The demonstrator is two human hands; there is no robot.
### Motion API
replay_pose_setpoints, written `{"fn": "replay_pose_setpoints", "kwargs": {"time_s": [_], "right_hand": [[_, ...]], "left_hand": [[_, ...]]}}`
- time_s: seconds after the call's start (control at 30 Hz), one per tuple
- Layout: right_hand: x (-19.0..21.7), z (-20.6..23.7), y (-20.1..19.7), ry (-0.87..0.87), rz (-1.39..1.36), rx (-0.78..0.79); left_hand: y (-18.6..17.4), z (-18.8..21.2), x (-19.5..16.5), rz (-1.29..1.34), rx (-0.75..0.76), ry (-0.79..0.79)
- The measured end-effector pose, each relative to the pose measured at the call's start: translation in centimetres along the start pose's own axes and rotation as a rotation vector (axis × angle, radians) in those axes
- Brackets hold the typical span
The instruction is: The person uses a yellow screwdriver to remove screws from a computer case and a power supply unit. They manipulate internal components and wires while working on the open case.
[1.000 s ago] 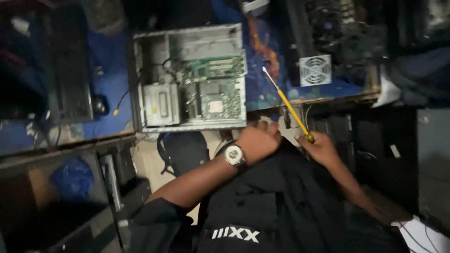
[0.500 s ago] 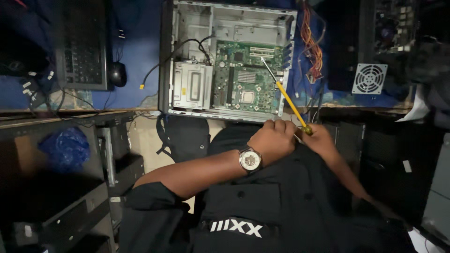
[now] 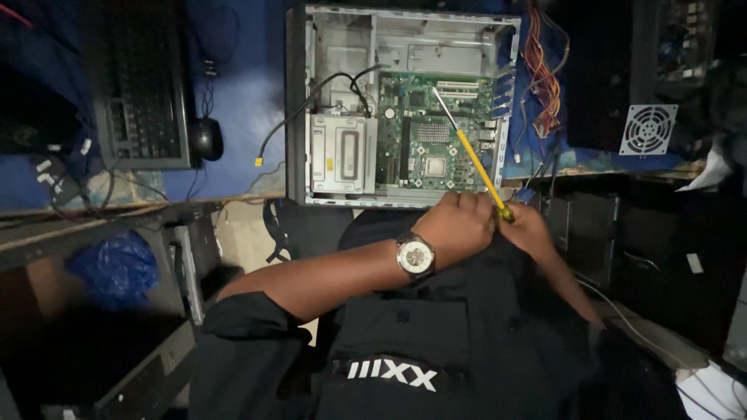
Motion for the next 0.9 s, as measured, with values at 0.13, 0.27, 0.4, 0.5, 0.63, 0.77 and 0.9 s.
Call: {"fn": "replay_pose_setpoints", "kwargs": {"time_s": [0.13,0.27,0.4,0.5,0.63,0.77,0.9], "right_hand": [[1.8,0.9,0.4,0.032,-0.058,-0.083],[2.7,2.0,-0.1,0.084,-0.044,-0.107],[1.1,3.2,-1.8,0.181,0.143,-0.134],[-0.4,4.1,-2.6,0.215,0.16,-0.106],[-1.0,5.1,-3.3,0.267,0.219,-0.077],[-0.2,5.2,-3.6,0.36,0.334,-0.023],[1.1,5.2,-3.8,0.407,0.364,-0.027]], "left_hand": [[-0.7,0.2,1.6,0.081,-0.058,-0.018],[0.2,0.1,4.8,0.371,0.081,-0.095],[-0.3,1.5,10.0,0.741,-0.084,-0.369],[0.7,3.3,13.7,0.995,-0.194,-0.619],[3.0,5.3,16.8,1.389,-0.349,-0.775],[4.8,5.7,17.6,1.577,-0.413,-0.787],[5.9,5.2,17.0,1.623,-0.349,-0.769]]}}
Point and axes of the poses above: each hand's wrist, its own z-axis away from the middle knuckle, its own y-axis out of the palm, x = y × z, the point moved 6 cm from there along -z, towards the middle knuckle
